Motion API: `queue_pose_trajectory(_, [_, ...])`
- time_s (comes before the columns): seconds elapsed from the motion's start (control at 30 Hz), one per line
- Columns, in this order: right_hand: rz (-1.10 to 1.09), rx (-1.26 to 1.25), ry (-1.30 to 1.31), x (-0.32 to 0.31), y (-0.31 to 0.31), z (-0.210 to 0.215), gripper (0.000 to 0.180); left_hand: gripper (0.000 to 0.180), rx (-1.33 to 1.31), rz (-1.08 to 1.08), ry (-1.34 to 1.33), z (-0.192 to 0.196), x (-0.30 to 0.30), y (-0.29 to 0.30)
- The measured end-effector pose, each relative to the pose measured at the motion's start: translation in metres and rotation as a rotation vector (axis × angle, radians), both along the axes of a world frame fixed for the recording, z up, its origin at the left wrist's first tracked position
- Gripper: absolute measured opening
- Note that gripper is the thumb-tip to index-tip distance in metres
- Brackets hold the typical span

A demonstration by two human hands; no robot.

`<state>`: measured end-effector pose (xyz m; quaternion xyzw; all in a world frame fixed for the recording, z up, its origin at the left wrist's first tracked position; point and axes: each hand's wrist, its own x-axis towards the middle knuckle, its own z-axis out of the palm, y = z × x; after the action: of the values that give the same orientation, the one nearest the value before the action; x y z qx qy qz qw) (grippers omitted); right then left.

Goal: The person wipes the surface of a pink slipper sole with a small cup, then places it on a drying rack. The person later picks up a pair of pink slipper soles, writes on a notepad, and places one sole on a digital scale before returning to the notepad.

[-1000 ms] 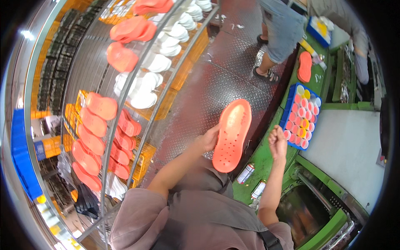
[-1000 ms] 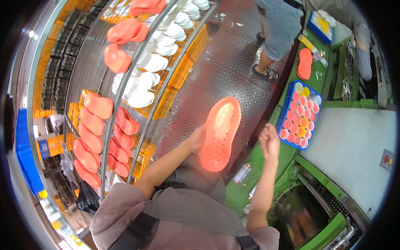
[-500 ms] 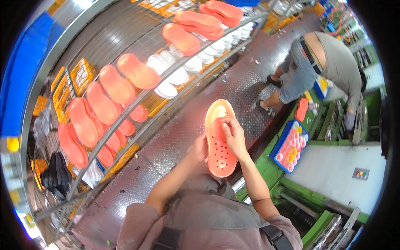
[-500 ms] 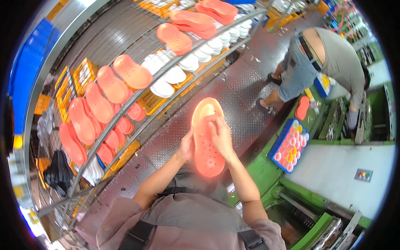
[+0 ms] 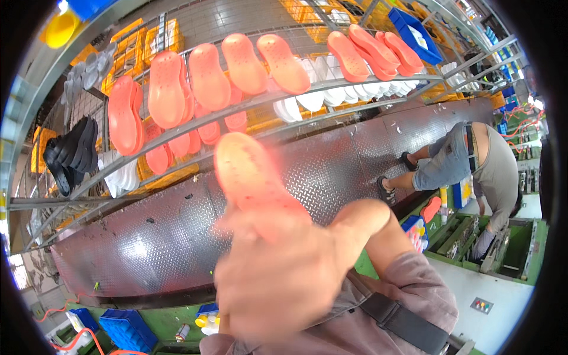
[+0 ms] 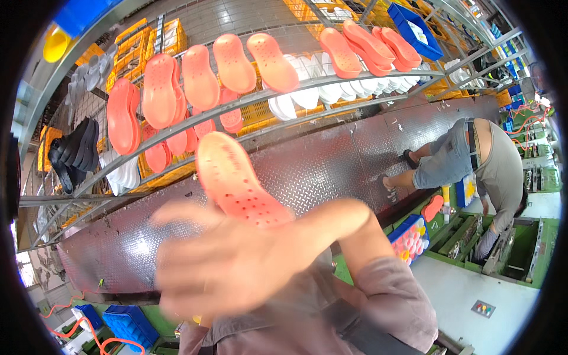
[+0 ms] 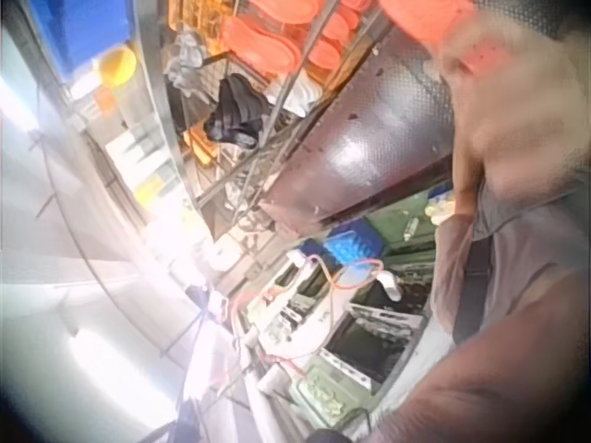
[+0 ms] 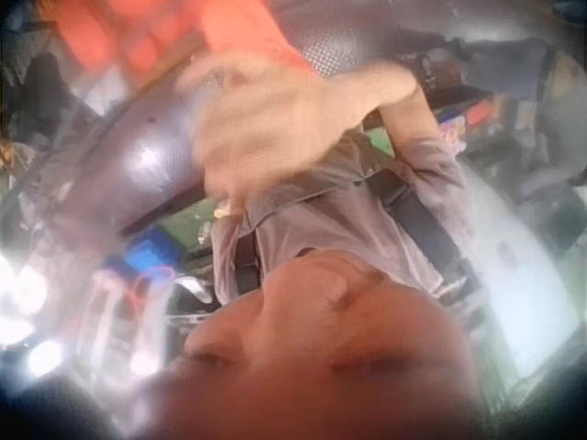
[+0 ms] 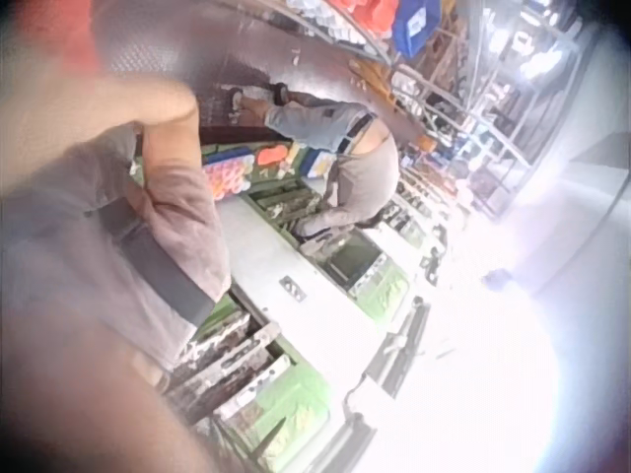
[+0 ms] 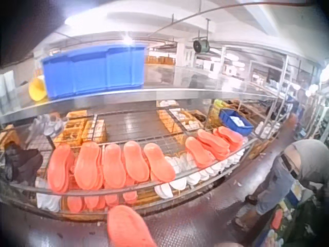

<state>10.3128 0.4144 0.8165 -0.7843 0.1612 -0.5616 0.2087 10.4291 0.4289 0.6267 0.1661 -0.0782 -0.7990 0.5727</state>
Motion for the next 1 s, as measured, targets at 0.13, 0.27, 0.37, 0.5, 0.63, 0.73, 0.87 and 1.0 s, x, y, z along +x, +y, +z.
queue_pose_trajectory(0.13, [0.167,-0.276,-0.299,0.122,0.022,0.030,0.027,0.067,-0.025,0.137,0.070,-0.008,0.107,0.018])
queue_pose_trajectory(0.27, [0.348,-0.193,-0.333,0.197,0.025,0.044,0.028,0.072,0.105,0.393,0.054,-0.017,0.208,0.033])
queue_pose_trajectory(0.37, [0.395,-0.198,-0.394,0.264,0.024,0.051,0.026,0.070,0.119,0.497,0.013,-0.015,0.286,0.043])
queue_pose_trajectory(0.5, [0.508,-0.247,-0.420,0.372,0.026,0.052,0.018,0.069,0.150,0.632,0.002,-0.019,0.382,0.060])
queue_pose_trajectory(0.63, [0.705,-0.261,-0.377,0.485,0.028,0.059,0.009,0.071,-0.005,0.745,0.140,-0.016,0.478,0.082])
queue_pose_trajectory(0.73, [0.840,-0.298,-0.355,0.570,0.023,0.057,0.005,0.072,0.038,0.909,0.135,-0.015,0.547,0.096])
queue_pose_trajectory(0.87, [0.964,-0.194,-0.258,0.682,0.017,0.041,0.010,0.067,0.010,1.160,0.198,-0.023,0.649,0.119])
queue_pose_trajectory(1.0, [0.989,-0.041,0.101,0.837,-0.041,-0.006,0.022,0.064,-0.043,1.266,0.233,-0.023,0.779,0.136])
